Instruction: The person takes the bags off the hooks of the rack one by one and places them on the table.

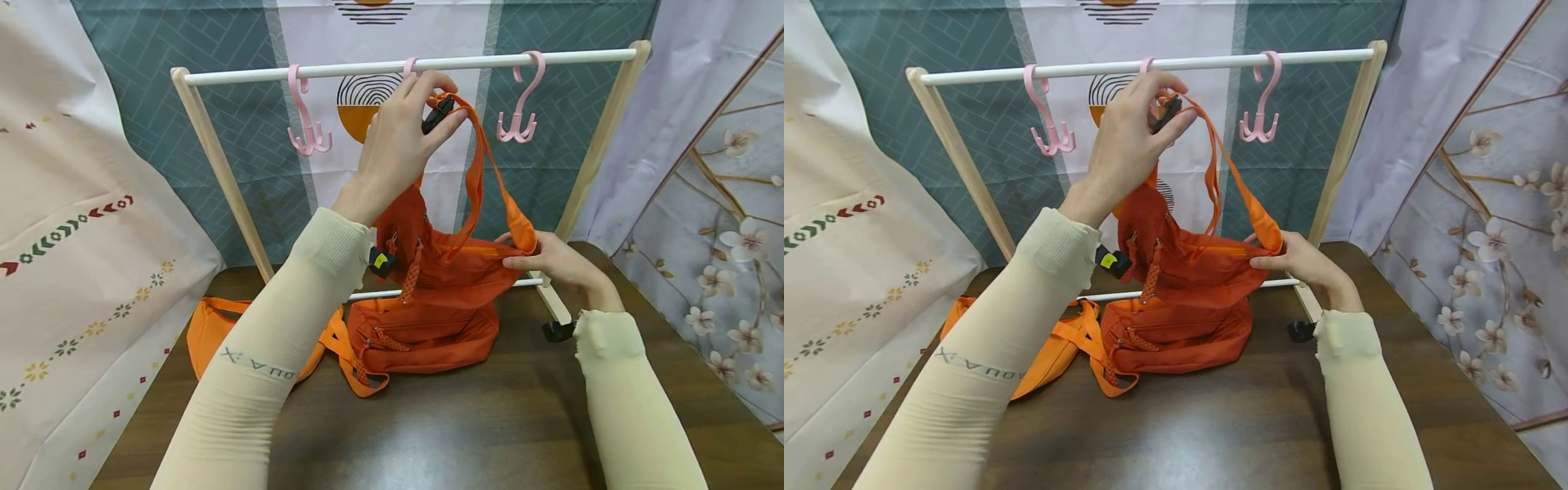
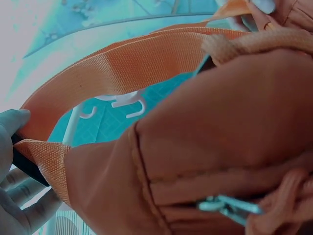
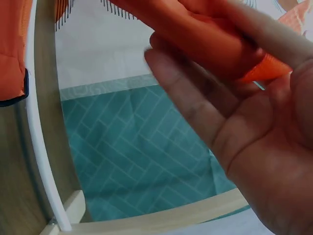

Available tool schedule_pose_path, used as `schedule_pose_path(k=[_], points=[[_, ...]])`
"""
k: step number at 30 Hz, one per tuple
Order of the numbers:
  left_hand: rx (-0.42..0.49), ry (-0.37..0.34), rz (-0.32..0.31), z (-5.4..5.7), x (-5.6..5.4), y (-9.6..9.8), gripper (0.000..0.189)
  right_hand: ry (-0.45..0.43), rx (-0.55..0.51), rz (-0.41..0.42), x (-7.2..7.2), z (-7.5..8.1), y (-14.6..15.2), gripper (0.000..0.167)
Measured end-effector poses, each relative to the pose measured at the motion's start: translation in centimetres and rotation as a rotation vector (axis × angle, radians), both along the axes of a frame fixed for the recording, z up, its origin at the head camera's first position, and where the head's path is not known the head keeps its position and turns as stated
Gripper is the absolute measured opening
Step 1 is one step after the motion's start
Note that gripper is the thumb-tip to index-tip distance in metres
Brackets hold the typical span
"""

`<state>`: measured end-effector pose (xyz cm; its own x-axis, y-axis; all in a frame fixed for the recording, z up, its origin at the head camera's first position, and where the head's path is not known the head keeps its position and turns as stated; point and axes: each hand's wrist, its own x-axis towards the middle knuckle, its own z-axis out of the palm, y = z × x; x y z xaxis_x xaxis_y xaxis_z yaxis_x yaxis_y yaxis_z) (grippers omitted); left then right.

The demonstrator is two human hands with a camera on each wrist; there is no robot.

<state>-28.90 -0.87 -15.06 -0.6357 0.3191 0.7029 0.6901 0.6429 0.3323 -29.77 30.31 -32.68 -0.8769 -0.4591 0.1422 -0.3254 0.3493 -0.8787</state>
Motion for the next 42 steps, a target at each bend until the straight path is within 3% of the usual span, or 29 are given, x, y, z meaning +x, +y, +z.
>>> schedule_pose_path(k=[4,8,12,15,18,22,27,34,42], points=[[0.019,-0.020,0.001,-0.9,0.3,-1.1,0.040,0.066,-0.011,-0.043,0.2,0.8,0.8,0.027],[0.075,-0.074,-0.017,-2.6,0.6,-3.2,0.041,0.110,-0.079,-0.096,0.9,2.9,2.1,0.022],[0.141,-0.163,-0.064,-5.0,0.9,-5.9,0.041,0.140,-0.227,-0.113,1.7,5.8,2.8,0.023],[0.164,-0.219,-0.094,-7.1,0.7,-7.5,0.041,0.159,-0.370,-0.079,2.3,8.1,2.8,0.029],[0.181,-0.282,-0.123,-9.3,0.3,-8.4,0.042,0.209,-0.447,-0.056,3.0,10.3,2.3,0.031],[0.240,-0.384,-0.161,-12.2,-0.2,-8.8,0.045,0.281,-0.456,-0.057,3.6,12.6,1.1,0.027],[0.323,-0.454,-0.194,-14.9,-0.4,-8.5,0.045,0.334,-0.468,-0.044,4.3,14.5,-0.3,0.017],[0.467,-0.539,-0.287,-17.6,-0.1,-8.4,0.048,0.393,-0.517,-0.116,5.3,16.3,-1.4,0.021],[0.632,-0.795,-0.465,-20.3,0.4,-7.7,0.066,0.412,-0.578,-0.153,5.6,16.8,-1.8,0.022]])
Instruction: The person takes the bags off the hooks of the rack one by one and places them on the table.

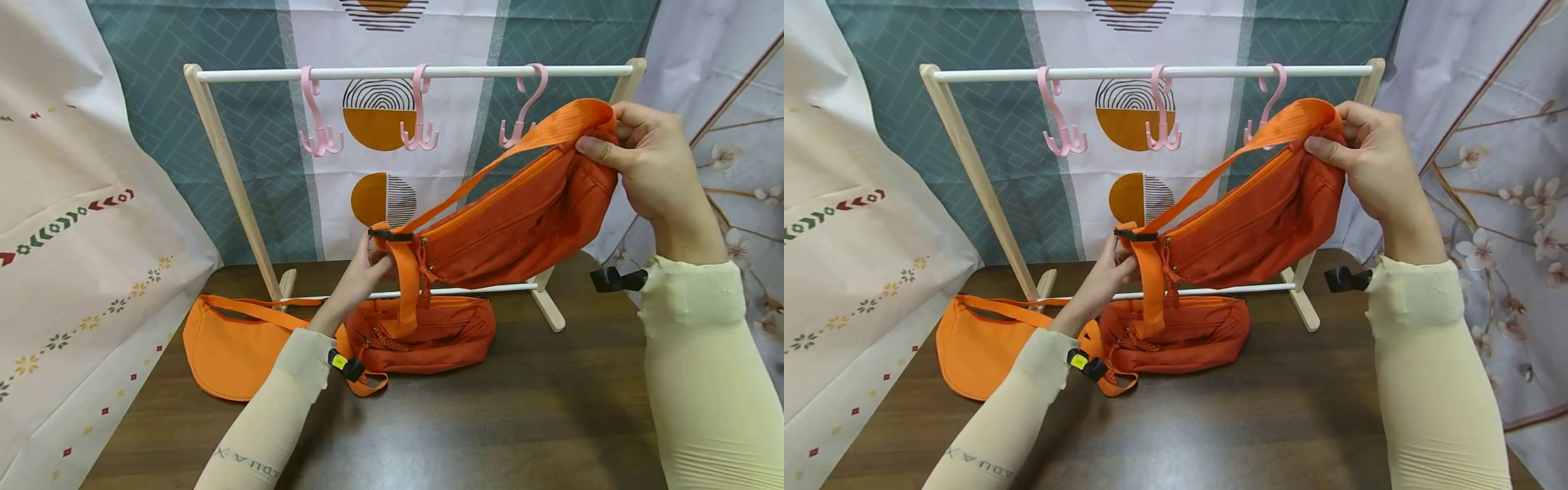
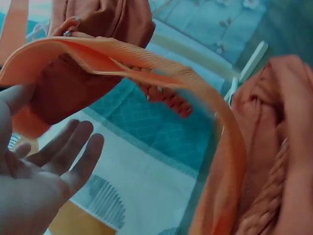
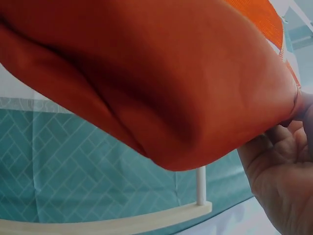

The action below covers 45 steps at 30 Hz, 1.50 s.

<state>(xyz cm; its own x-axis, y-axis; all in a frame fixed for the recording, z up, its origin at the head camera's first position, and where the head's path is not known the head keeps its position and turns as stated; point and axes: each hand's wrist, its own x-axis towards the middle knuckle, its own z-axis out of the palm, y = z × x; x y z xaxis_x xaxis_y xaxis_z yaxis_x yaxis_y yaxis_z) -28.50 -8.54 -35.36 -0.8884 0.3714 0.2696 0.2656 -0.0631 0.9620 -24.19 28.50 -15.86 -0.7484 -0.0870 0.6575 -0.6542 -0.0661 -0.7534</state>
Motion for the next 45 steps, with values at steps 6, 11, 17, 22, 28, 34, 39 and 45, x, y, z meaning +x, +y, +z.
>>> schedule_pose_path(k=[6,11,17,22,28,34,39,45], points=[[0.037,-0.061,-0.049,-0.2,0.5,0.4,0.067,-0.053,-0.039,0.002,-0.5,-0.7,0.5,0.023],[0.099,-0.076,0.044,1.4,0.7,0.5,0.056,-0.168,-0.070,0.014,-1.1,-2.5,1.9,0.023],[0.109,-0.135,0.076,3.3,0.5,0.4,0.053,-0.378,-0.042,0.014,-1.8,-5.4,4.3,0.019],[0.068,-0.119,0.091,4.0,0.0,1.1,0.050,-0.449,0.034,-0.077,-2.2,-7.8,5.6,0.016],[0.086,-0.131,0.115,3.9,0.2,3.8,0.045,-0.577,-0.026,-0.154,-1.9,-10.6,7.3,0.022],[0.106,-0.157,0.148,3.0,0.7,7.3,0.041,-0.670,-0.155,-0.152,-1.3,-13.9,9.4,0.030],[0.207,-0.180,0.189,2.0,0.9,9.2,0.038,-0.579,-0.330,-0.001,-0.9,-16.4,10.5,0.039],[0.302,-0.204,0.211,1.3,0.9,10.6,0.038,-0.527,-0.444,0.063,-0.8,-18.3,11.0,0.046]])
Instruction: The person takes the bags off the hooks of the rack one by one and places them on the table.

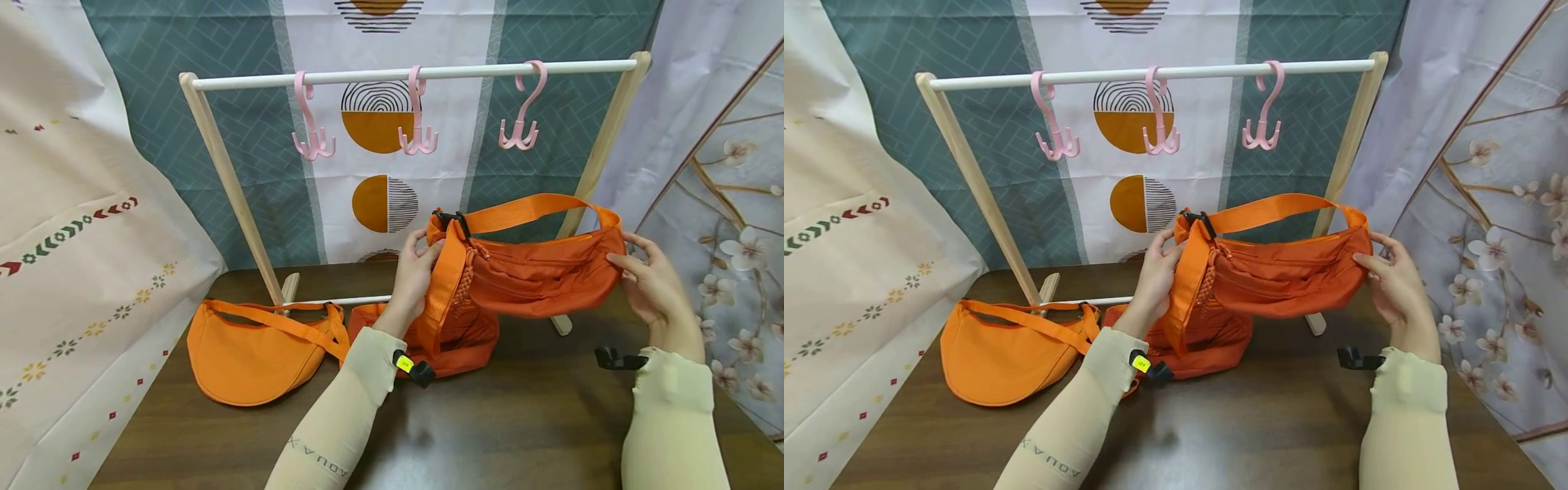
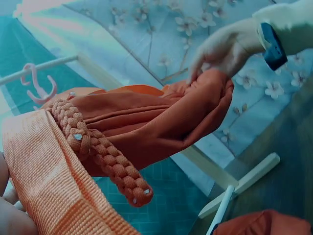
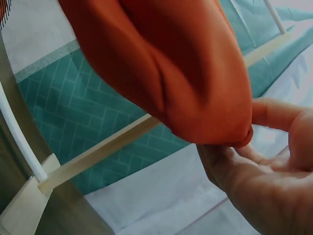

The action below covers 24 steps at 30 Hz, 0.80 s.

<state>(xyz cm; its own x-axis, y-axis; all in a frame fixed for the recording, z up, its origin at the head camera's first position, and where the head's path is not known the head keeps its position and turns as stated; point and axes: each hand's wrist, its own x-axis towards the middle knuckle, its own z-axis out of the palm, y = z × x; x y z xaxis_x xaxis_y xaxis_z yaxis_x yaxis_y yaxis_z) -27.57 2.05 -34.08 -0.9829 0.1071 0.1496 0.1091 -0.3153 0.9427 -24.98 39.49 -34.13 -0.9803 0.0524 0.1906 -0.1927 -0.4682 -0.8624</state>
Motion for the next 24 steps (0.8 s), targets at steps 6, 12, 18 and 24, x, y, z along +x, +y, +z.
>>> schedule_pose_path(k=[6,12,18,24], points=[[0.053,-0.041,-0.025,-0.4,0.3,2.1,0.039,0.039,-0.171,-0.177,0.2,-0.1,0.4,0.043],[0.108,-0.079,-0.058,0.0,0.7,5.3,0.037,0.068,-0.325,-0.398,0.7,0.0,2.0,0.026],[0.145,-0.075,-0.063,-0.1,1.3,8.2,0.034,0.054,-0.398,-0.538,1.2,0.3,3.4,0.020],[0.174,-0.133,-0.026,-2.1,1.5,9.8,0.030,0.088,-0.306,-0.430,1.6,-0.1,4.0,0.042]])
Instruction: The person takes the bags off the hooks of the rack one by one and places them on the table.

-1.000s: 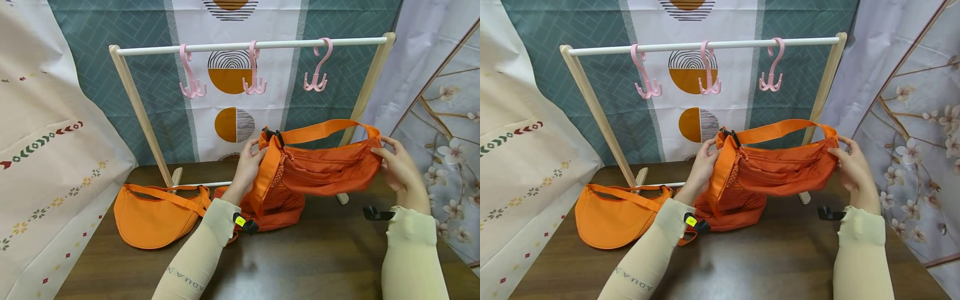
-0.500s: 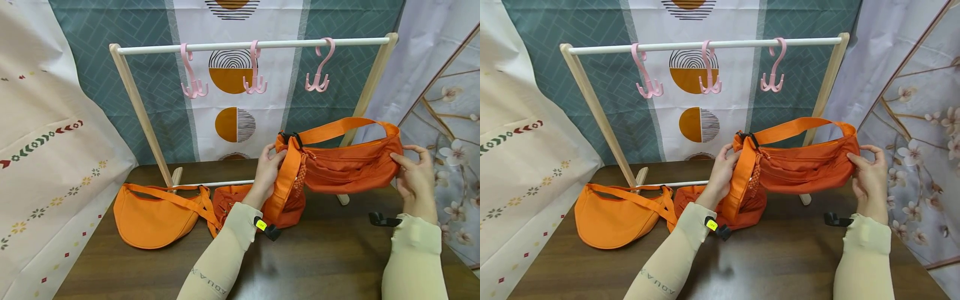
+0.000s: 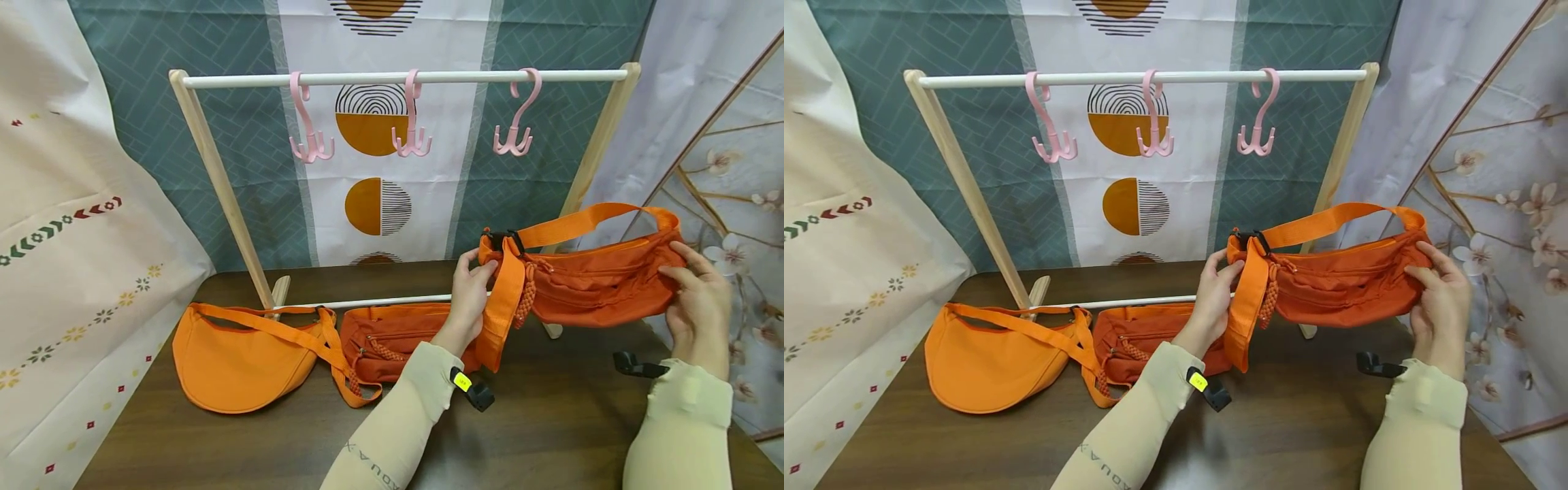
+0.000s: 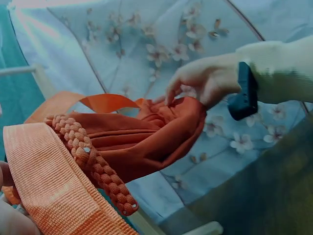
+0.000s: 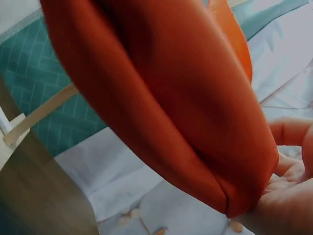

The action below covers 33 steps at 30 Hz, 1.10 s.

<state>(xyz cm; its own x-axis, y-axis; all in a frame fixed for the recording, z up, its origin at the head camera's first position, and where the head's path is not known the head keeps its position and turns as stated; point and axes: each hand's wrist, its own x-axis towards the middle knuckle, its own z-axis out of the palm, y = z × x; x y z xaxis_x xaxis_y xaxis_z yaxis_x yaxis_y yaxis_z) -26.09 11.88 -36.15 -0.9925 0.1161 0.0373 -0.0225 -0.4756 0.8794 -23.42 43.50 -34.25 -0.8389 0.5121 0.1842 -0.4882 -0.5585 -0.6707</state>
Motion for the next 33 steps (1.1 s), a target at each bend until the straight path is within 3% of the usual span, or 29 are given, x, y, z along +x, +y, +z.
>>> schedule_pose_path(k=[4,7,12,16,21,25,33], points=[[-0.022,-0.025,0.032,-1.5,0.0,0.6,0.029,-0.043,0.113,0.019,-0.1,-0.6,0.0,0.055],[-0.056,-0.041,0.047,-2.6,0.1,0.9,0.028,-0.172,0.183,-0.062,-0.3,-1.0,0.0,0.053],[-0.095,-0.076,0.040,-4.5,-0.1,1.4,0.033,-0.417,0.302,-0.248,-0.8,-2.2,0.2,0.035],[-0.143,-0.097,0.022,-5.9,-0.2,1.6,0.041,-0.545,0.394,-0.305,-1.5,-3.7,0.5,0.036],[-0.153,-0.118,-0.036,-7.1,-0.2,1.7,0.049,-0.697,0.557,-0.319,-2.2,-5.5,0.8,0.044],[-0.144,-0.136,-0.076,-7.6,-0.3,1.9,0.058,-0.808,0.717,-0.283,-2.4,-6.6,1.3,0.048],[-0.181,-0.158,-0.125,-7.8,-0.5,1.9,0.067,-0.825,0.882,-0.198,-2.6,-7.6,1.6,0.056]])
